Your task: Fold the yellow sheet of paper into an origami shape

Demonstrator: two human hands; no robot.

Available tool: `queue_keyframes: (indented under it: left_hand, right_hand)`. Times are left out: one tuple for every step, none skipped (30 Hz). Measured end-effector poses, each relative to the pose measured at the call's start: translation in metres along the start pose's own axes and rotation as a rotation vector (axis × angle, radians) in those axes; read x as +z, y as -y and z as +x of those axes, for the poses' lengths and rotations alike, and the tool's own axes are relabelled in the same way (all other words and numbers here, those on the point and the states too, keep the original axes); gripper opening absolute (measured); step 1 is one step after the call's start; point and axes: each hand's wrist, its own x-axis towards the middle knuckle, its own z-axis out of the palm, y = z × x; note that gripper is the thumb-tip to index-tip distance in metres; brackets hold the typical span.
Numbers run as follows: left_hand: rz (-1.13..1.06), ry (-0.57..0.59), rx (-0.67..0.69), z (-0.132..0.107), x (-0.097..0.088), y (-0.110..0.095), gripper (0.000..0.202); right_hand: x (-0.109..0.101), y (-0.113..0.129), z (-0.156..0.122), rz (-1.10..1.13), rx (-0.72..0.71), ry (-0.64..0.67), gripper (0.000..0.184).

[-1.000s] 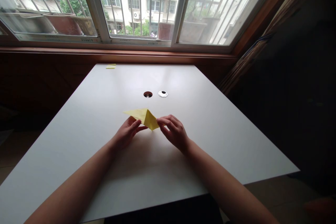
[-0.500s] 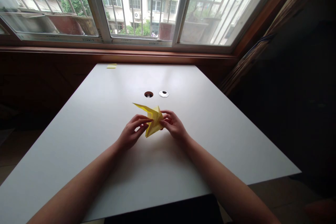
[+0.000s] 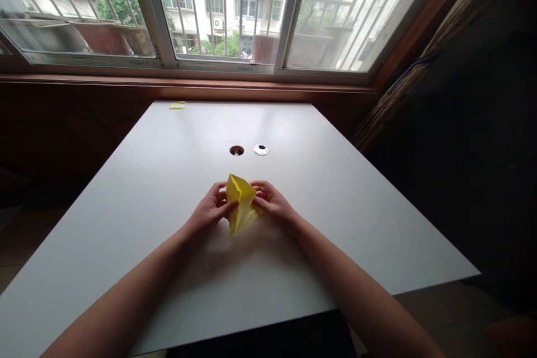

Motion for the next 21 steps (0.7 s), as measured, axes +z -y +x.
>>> queue_keyframes:
  left_hand:
    - [0.013, -0.007, 0.003, 0.0, 0.0, 0.0, 0.051]
    - [0.027, -0.015, 0.008, 0.0, 0.0, -0.001, 0.05]
    - [0.044, -0.021, 0.015, 0.0, -0.001, -0.001, 0.048]
    - [0.063, -0.025, 0.021, 0.0, -0.001, -0.001, 0.047]
    - [0.081, -0.025, 0.025, 0.0, -0.001, -0.001, 0.045]
    - [0.1, -0.025, 0.027, 0.0, -0.001, -0.001, 0.043]
    - [0.121, -0.027, 0.026, 0.0, -0.002, 0.0, 0.041]
    - [0.142, -0.031, 0.023, 0.0, -0.002, 0.0, 0.039]
    - [0.161, -0.035, 0.02, 0.0, -0.003, 0.001, 0.036]
    - [0.175, -0.04, 0.02, 0.0, -0.003, 0.002, 0.034]
    - [0.185, -0.045, 0.023, 0.001, -0.004, 0.003, 0.033]
    - [0.187, -0.044, 0.031, 0.001, -0.005, 0.003, 0.032]
    - [0.182, -0.038, 0.041, 0.001, -0.005, 0.004, 0.032]
    - [0.174, -0.03, 0.055, 0.001, -0.005, 0.005, 0.031]
    - [0.165, -0.02, 0.067, 0.001, -0.005, 0.005, 0.03]
    - [0.157, -0.008, 0.08, 0.001, -0.005, 0.006, 0.029]
    - [0.15, 0.007, 0.091, 0.002, -0.005, 0.006, 0.028]
    - [0.143, 0.025, 0.102, 0.002, -0.005, 0.007, 0.027]
    - [0.136, 0.044, 0.112, 0.002, -0.005, 0.007, 0.027]
    - [0.128, 0.065, 0.118, 0.002, -0.004, 0.007, 0.028]
    - [0.121, 0.084, 0.12, 0.002, -0.004, 0.007, 0.029]
  right_hand:
    - [0.001, 0.001, 0.0, -0.029, -0.011, -0.021, 0.039]
    - [0.002, 0.003, -0.001, -0.062, -0.032, -0.043, 0.036]
    - [0.003, 0.004, -0.002, -0.099, -0.07, -0.063, 0.034]
    - [0.003, 0.006, -0.002, -0.135, -0.116, -0.082, 0.032]
    - [0.004, 0.008, -0.003, -0.163, -0.159, -0.098, 0.031]
    - [0.003, 0.009, -0.003, -0.179, -0.191, -0.109, 0.032]
    - [0.003, 0.01, -0.004, -0.182, -0.21, -0.117, 0.034]
    - [0.003, 0.011, -0.004, -0.18, -0.219, -0.121, 0.037]
    - [0.002, 0.011, -0.004, -0.184, -0.226, -0.119, 0.038]
    - [0.002, 0.011, -0.005, -0.201, -0.235, -0.113, 0.036]
    - [0.001, 0.011, -0.005, -0.227, -0.245, -0.101, 0.032]
    - [0.001, 0.011, -0.004, -0.256, -0.252, -0.088, 0.028]
    - [0.001, 0.01, -0.004, -0.278, -0.252, -0.075, 0.026]
    - [0.001, 0.008, -0.003, -0.287, -0.248, -0.067, 0.024]
    - [0.001, 0.007, -0.002, -0.281, -0.245, -0.065, 0.024]
    - [0.001, 0.005, -0.001, -0.265, -0.243, -0.067, 0.024]
    - [0.001, 0.003, -0.001, -0.247, -0.242, -0.071, 0.024]
    - [0.0, 0.002, 0.0, -0.228, -0.243, -0.075, 0.024]
    - [0.0, 0.0, 0.001, -0.213, -0.245, -0.079, 0.024]
    - [0.0, -0.001, 0.001, -0.201, -0.246, -0.083, 0.023]
    - [0.0, -0.001, 0.001, -0.193, -0.246, -0.084, 0.023]
